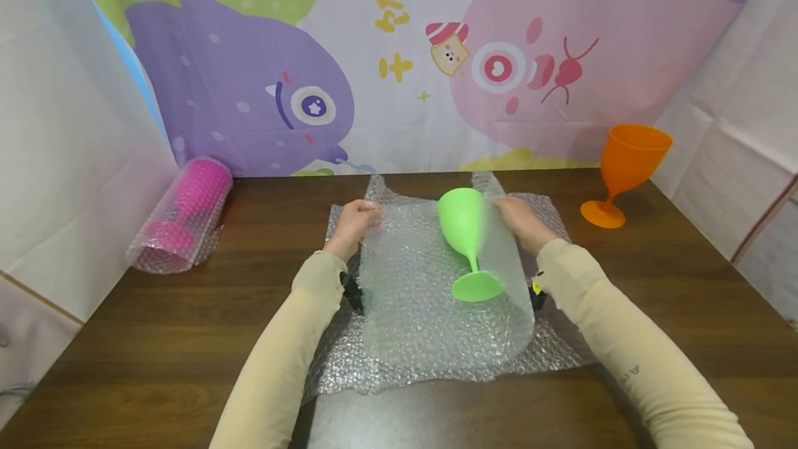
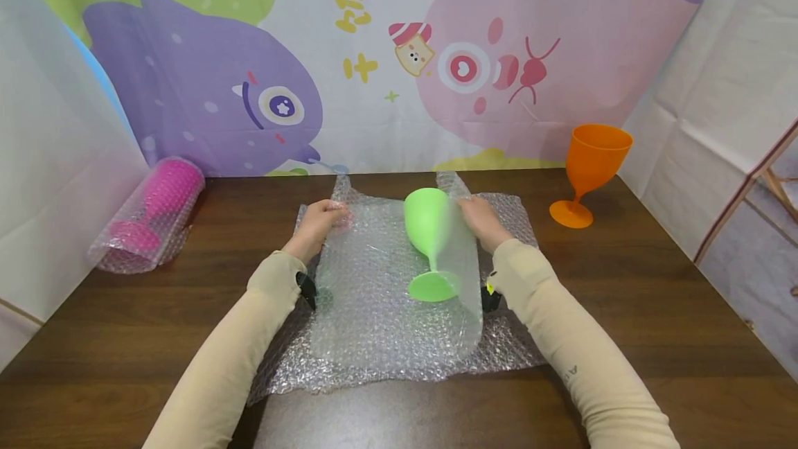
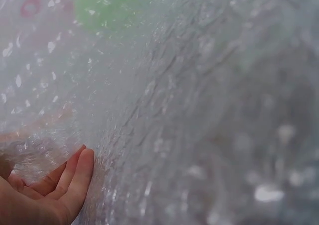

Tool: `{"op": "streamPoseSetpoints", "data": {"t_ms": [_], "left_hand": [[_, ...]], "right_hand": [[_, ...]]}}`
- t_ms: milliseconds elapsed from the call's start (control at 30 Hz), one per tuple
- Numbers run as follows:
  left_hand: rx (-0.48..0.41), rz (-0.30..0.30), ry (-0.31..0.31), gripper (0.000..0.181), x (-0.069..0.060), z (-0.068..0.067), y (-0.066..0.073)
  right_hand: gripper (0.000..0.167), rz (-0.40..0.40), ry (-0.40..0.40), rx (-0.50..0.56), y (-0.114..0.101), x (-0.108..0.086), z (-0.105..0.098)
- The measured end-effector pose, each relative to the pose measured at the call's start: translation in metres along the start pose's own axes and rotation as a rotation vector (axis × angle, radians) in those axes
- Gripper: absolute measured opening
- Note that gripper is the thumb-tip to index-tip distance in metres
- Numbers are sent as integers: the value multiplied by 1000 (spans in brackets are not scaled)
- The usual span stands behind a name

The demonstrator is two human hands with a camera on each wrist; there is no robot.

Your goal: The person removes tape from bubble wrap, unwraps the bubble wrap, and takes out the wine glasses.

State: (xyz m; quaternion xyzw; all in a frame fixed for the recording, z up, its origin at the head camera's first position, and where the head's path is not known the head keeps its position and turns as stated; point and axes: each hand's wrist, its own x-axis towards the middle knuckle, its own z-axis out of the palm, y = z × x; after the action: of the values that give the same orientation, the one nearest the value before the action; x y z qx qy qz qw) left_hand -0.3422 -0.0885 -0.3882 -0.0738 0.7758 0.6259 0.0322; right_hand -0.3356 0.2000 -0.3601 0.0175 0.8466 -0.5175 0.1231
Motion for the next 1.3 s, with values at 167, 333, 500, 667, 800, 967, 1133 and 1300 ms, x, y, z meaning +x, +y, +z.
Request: {"op": "streamPoseSetpoints", "data": {"t_ms": [167,333,500,667,800,967,1133,1300], "left_hand": [[13,-8,3,26,0,0,-1],[17,-21,6,28,0,0,-1],[16,-22,14,27,1,-1,-1],[9,-31,19,26,0,-2,-1],[4,-43,23,27,-1,-2,-1],[13,-46,21,26,-1,-2,-1],[-20,-66,9,27,-2,-2,0],[-19,-77,15,26,-3,-3,0]], "right_hand": [[56,0,16,-5,3,-1,-2],[58,2,10,-18,6,-2,-3],[55,-16,3,-5,9,-2,-5],[54,7,2,20,12,-1,-7],[58,-11,31,29,21,5,-8],[56,-42,-24,14,30,10,-12],[55,-17,-2,-17,32,6,-14],[52,25,4,-83,24,-4,-17]]}}
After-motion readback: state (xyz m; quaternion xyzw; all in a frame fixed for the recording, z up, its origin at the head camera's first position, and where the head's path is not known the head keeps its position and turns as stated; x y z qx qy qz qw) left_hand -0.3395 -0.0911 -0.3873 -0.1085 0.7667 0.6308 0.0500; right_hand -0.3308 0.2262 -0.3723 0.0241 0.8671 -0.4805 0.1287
